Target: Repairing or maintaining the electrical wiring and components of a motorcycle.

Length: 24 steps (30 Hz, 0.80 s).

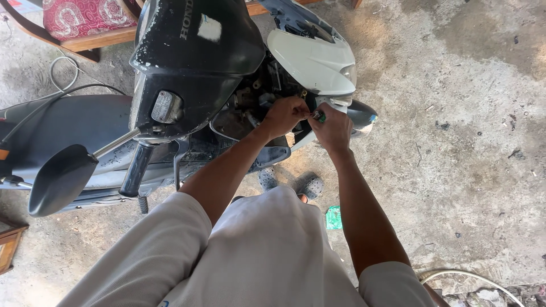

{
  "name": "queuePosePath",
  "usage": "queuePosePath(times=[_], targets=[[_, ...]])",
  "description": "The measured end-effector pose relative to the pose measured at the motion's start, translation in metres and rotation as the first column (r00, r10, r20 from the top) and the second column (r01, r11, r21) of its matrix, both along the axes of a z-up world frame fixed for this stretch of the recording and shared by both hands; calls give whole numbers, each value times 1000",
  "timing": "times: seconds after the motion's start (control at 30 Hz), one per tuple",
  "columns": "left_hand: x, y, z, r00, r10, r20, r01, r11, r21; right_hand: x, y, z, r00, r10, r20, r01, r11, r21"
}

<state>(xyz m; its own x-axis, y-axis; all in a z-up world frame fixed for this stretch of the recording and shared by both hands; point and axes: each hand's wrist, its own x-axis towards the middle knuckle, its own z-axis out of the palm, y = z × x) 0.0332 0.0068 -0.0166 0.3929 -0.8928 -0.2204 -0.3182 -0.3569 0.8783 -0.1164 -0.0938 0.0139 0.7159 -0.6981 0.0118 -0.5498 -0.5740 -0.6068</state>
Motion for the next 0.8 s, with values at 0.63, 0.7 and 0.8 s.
queuePosePath(times=[0.63,0.7,0.8], targets=[[-2,7,17,967,159,-197,-152,987,49,-109,-93,-80,897,-391,-207,318,895,-313],[4,-4,-16,981,124,-147,-158,955,-249,-121,-100,-22,797,-518,-310,438,849,-294],[10,-7,-20,990,107,-88,-123,971,-207,-145,-120,-20,756,-619,-214,522,767,-373]])
